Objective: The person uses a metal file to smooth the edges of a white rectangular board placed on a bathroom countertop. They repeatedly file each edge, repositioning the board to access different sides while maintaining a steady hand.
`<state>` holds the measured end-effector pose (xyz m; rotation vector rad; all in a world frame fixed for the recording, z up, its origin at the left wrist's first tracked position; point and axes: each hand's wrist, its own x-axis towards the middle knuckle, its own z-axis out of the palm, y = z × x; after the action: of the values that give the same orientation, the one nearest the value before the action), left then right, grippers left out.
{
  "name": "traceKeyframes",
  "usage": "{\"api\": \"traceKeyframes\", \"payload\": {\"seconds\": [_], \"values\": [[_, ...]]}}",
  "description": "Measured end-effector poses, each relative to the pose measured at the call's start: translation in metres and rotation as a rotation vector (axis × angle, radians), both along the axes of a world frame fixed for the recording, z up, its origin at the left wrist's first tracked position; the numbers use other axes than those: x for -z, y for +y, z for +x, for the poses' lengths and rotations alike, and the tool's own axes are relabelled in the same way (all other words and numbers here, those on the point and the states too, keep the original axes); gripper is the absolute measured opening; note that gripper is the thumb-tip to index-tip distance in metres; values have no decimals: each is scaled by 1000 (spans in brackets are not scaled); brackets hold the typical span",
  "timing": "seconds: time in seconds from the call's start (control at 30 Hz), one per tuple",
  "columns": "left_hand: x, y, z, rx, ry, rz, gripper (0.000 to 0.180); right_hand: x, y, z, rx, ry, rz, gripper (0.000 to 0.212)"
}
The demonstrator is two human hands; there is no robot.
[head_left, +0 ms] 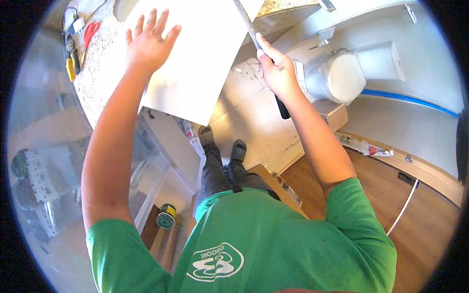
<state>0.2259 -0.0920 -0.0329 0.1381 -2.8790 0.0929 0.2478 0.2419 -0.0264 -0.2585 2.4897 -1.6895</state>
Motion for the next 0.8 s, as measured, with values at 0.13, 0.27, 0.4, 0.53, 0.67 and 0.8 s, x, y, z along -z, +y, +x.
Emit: {"api": "traceKeyframes", "payload": {"seconds": [0.13, 0.27, 0.4, 0.53, 0.67, 0.8], "values": [[-10, 4, 2, -13, -30, 11, 73, 5, 19, 35, -46, 244, -35, 48], [-17, 8, 2, -29, -80, 27, 72, 7, 39, 93, -99, 170, 43, 50], [-19, 8, 1, -28, -103, 56, 73, 13, 40, 113, -124, 102, 95, 54], [-19, 7, 1, -22, -106, 41, 74, 21, 23, 59, -95, 90, 61, 46], [-19, 6, 2, -6, -103, -17, 74, 17, 7, -22, 2, 71, 31, 45], [-20, 5, 2, -3, -108, -6, 74, 0, 17, -7, -8, 162, 54, 46]]}}
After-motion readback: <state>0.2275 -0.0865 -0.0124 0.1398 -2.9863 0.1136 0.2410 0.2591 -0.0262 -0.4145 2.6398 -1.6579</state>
